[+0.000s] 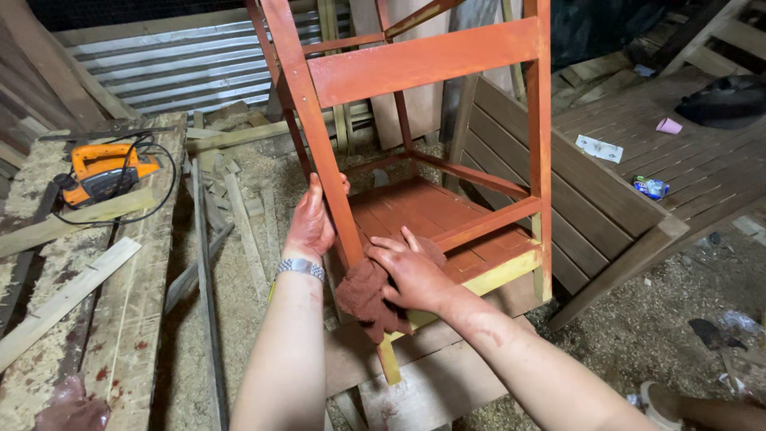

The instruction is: The person wipes a reddish stain or finish onto a wooden chair-style frame using a cloth, working over the rails, seat slats and legs, then rotates the piece to treat the top surfaces and edges of the upper shelf.

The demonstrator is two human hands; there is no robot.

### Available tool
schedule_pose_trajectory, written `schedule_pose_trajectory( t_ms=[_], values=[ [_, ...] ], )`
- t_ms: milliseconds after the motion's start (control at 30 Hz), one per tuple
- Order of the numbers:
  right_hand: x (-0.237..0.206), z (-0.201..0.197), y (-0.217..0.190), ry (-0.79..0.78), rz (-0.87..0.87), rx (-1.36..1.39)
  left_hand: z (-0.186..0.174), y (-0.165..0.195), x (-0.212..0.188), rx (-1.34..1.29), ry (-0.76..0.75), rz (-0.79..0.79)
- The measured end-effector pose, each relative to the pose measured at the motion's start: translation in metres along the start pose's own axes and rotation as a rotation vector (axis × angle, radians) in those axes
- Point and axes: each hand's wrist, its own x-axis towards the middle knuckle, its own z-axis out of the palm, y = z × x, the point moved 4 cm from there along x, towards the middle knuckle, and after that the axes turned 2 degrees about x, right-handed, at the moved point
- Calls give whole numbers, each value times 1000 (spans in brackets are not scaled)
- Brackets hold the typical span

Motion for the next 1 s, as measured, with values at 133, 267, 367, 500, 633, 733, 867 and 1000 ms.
schedule_pose_trajectory(
  t_ms=[133, 267, 367, 500, 633, 733, 867, 1000],
  values=[
    [3, 6, 10, 28, -29, 89, 1, 7, -1, 44, -3, 31],
    [3, 4, 24, 73, -20, 226, 1, 13, -1, 65, 27, -3],
    [0, -1, 32, 59, 111, 404, 0, 21, -10, 137, 27, -15],
    [1, -7, 24, 146, 289, 996, -17, 17, -53, 535, 291, -311],
    [7, -7, -12, 93, 12, -18, -4, 17, -93, 860, 217, -106],
    [6, -1, -10, 66, -17, -75, 8, 22, -99, 970, 194, -4],
    [-18, -12, 42, 88, 0, -207, 18, 31, -93, 1014, 216, -1],
    [-66, -66, 137, 196, 190, -348, 23, 32, -87, 1047, 224, -15]
  ],
)
